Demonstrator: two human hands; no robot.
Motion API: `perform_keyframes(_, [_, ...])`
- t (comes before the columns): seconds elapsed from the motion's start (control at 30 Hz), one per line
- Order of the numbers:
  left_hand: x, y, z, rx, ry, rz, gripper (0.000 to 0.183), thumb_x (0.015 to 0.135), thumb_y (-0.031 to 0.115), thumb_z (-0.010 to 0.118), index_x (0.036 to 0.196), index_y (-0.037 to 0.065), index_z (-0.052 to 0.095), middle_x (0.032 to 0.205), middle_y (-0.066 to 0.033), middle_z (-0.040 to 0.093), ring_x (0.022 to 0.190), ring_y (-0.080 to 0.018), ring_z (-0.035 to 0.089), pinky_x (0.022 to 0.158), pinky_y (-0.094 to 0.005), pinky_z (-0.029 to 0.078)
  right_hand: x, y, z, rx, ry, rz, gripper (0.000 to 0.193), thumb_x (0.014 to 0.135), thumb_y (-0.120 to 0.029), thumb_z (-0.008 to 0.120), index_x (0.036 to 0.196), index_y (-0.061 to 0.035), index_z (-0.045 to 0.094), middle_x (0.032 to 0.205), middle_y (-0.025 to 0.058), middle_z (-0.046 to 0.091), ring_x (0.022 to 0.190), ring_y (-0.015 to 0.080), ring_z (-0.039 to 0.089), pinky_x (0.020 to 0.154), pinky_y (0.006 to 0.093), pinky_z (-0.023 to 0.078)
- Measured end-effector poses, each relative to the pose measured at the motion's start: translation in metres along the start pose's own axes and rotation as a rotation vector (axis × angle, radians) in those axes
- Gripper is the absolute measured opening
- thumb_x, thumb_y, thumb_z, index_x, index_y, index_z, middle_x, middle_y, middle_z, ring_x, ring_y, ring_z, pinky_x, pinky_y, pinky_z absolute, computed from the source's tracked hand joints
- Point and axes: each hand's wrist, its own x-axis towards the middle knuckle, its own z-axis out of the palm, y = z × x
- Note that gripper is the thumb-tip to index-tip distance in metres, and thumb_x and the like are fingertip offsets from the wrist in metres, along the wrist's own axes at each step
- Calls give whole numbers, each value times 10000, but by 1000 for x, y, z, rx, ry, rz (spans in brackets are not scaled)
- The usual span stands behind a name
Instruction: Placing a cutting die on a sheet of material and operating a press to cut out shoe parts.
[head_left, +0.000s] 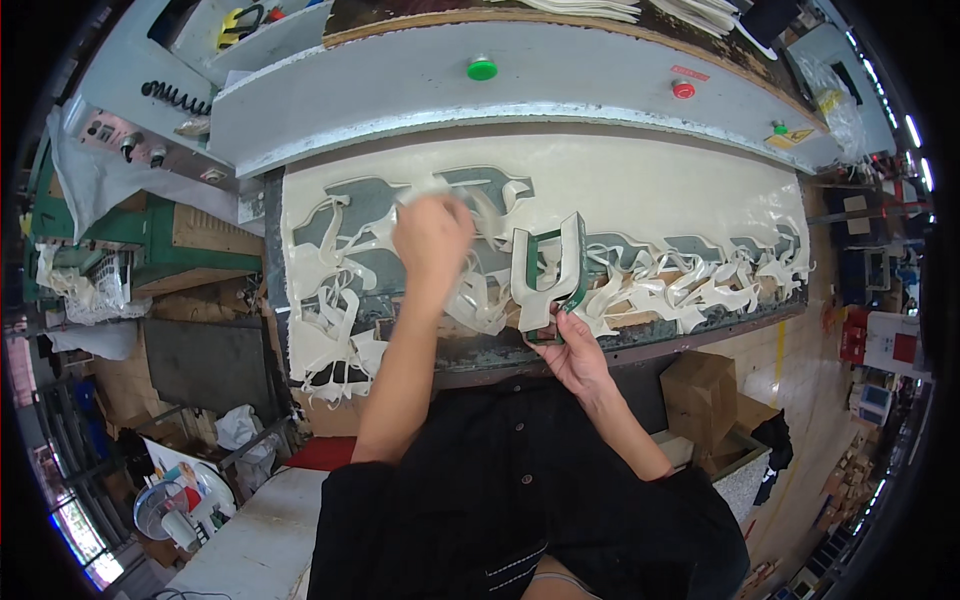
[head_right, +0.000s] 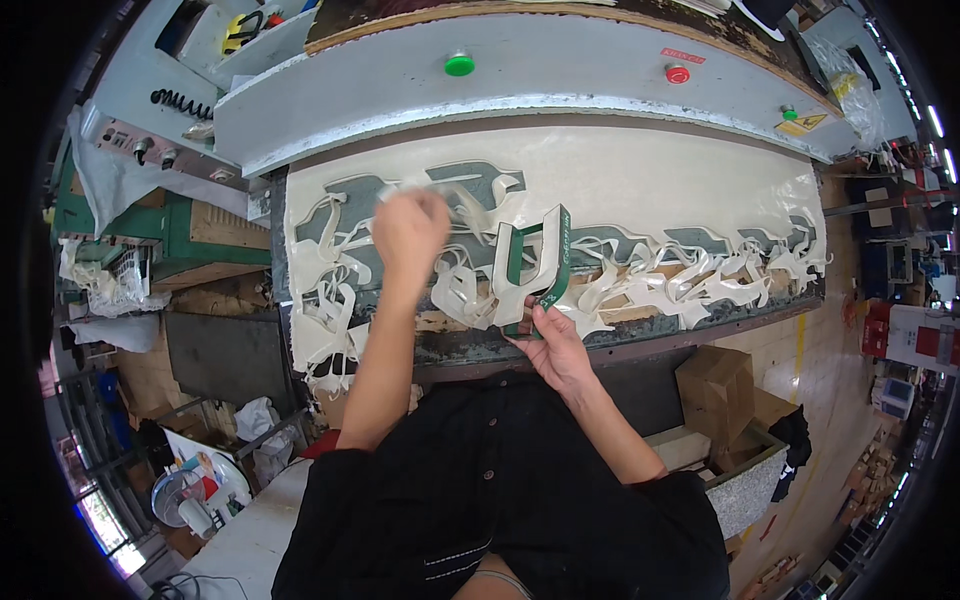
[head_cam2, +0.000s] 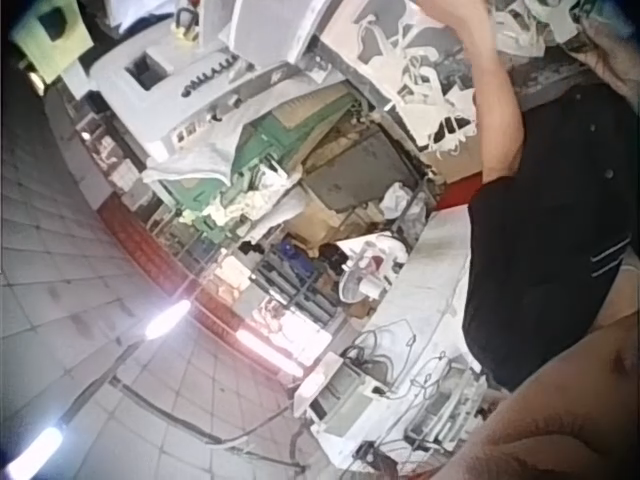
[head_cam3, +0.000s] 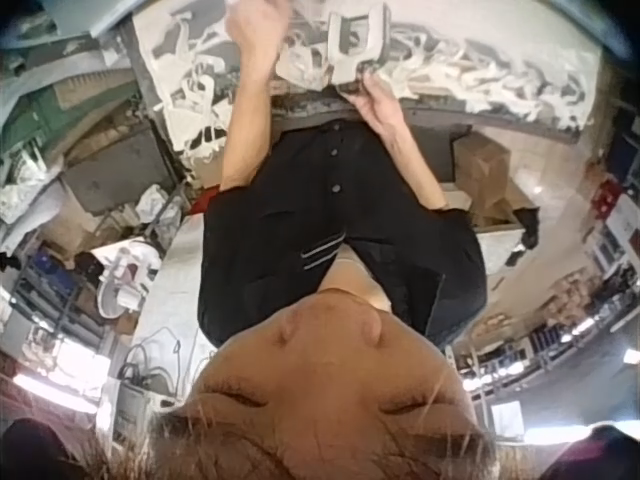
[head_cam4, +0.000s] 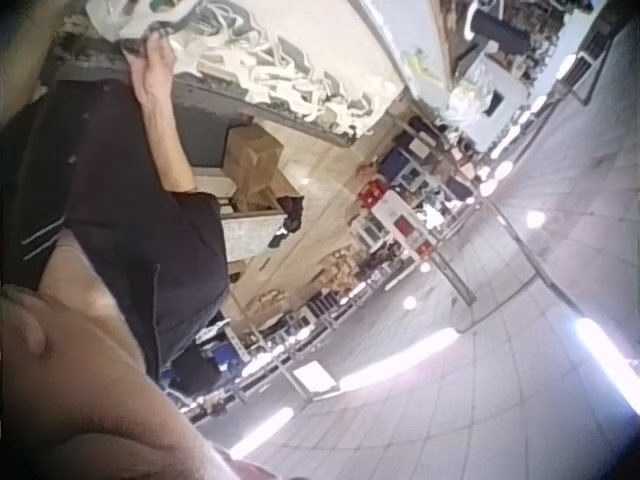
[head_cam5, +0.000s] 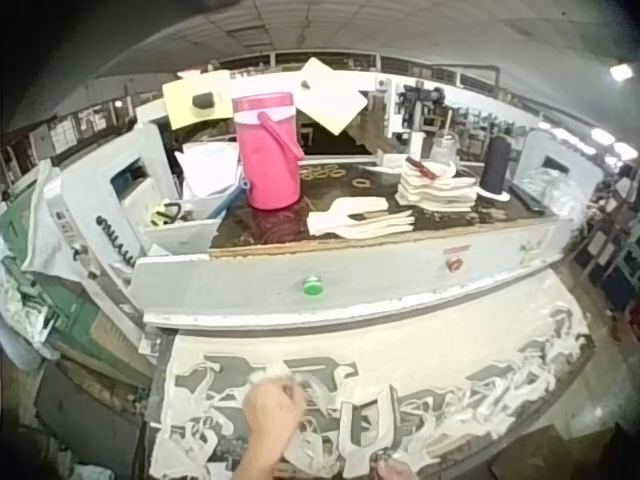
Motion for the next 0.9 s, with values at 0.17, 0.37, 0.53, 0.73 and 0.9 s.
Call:
perform_keyframes(0.17, [14, -27, -2, 56, -103, -35, 257, 846, 287, 742, 836, 42, 820, 774, -241, 738, 775, -442, 743, 732, -495, 598, -3, 3, 9, 92, -24, 59, 326, 1137, -266, 583, 1350, -23, 623, 1319, 160, 707, 1227, 281, 697, 1124, 518, 567])
perform_keyframes(0.37, [-84, 6, -24, -47, -295, 198, 192, 858, 241, 771, 950, 93, 851, 824, -222, 725, 751, -424, 726, 701, -493, 576, -6, 1, 21, 60, 56, 139, 342, 1129, -222, 604, 1407, -23, 628, 1303, 108, 714, 1206, 235, 703, 1097, 489, 586])
perform_keyframes(0.53, [-114, 20, -38, -124, -381, 285, 264, 868, 151, 760, 1121, 129, 831, 811, -190, 681, 726, -398, 710, 657, -482, 557, -5, 7, 6, 116, -1, 177, 301, 1120, -210, 624, 1362, -38, 671, 1196, 71, 739, 1124, 191, 726, 1057, 466, 611])
perform_keyframes(0.73, [-125, 24, -62, -80, -481, 375, 368, 907, 147, 740, 1273, 117, 769, 820, -179, 681, 721, -392, 705, 654, -480, 560, -9, 7, 5, 61, 2, 187, 308, 1117, -206, 632, 1386, -61, 670, 1228, 63, 737, 1122, 169, 726, 1031, 447, 623])
perform_keyframes(0.9, [-129, 37, -69, -112, -507, 334, 350, 979, 304, 739, 1253, 87, 754, 849, -172, 696, 766, -409, 722, 676, -507, 566, -14, -4, 14, 3, 13, 184, 374, 1123, -193, 616, 1474, -64, 610, 1351, 83, 697, 1190, 181, 711, 1045, 440, 616])
